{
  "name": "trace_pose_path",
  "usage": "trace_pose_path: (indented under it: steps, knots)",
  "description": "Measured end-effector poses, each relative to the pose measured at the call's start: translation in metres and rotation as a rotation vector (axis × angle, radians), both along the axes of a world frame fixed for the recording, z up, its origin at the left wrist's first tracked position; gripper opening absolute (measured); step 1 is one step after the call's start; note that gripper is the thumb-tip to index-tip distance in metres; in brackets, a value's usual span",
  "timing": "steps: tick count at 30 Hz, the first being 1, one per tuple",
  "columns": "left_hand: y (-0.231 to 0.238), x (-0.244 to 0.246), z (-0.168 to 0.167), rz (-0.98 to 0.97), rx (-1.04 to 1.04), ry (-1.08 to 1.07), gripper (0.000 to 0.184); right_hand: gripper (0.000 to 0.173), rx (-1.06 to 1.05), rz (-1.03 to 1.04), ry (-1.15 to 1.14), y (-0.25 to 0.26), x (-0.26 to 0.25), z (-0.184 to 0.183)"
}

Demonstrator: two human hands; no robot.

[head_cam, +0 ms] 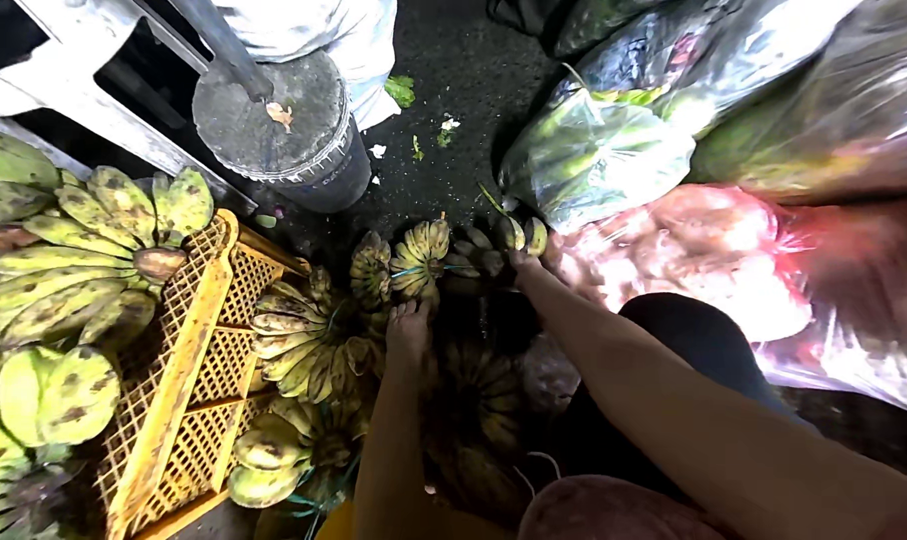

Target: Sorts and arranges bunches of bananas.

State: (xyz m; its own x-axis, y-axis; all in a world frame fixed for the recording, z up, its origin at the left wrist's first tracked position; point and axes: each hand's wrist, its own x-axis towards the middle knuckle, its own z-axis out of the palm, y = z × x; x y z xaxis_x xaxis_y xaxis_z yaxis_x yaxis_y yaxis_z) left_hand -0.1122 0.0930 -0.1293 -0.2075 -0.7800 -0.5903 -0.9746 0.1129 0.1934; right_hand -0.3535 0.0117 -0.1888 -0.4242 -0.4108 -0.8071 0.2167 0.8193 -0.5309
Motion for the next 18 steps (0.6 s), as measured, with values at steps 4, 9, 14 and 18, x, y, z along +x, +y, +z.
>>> trace_pose_path:
  steps: [4, 9, 14, 18]
  knots:
    - [-0.002, 0.003, -0.002, 0.006, -0.010, 0.047, 0.055, 0.052, -0.016, 0.499, 0.343, -0.027, -0.006, 0.059]
    - [-0.014, -0.001, 0.006, 0.155, 0.028, 0.043, 0.052, 0.056, -0.029, 0.948, 0.649, -0.063, 0.012, 0.112]
    - [-0.040, -0.024, -0.006, 0.193, -0.196, 0.305, 0.060, 0.053, -0.023, 0.989, 0.616, -0.037, 0.024, 0.120]
    - [-0.055, -0.059, -0.021, 0.218, -0.118, 0.389, 0.082, 0.053, 0.037, 1.018, 0.580, -0.019, 0.019, 0.119]
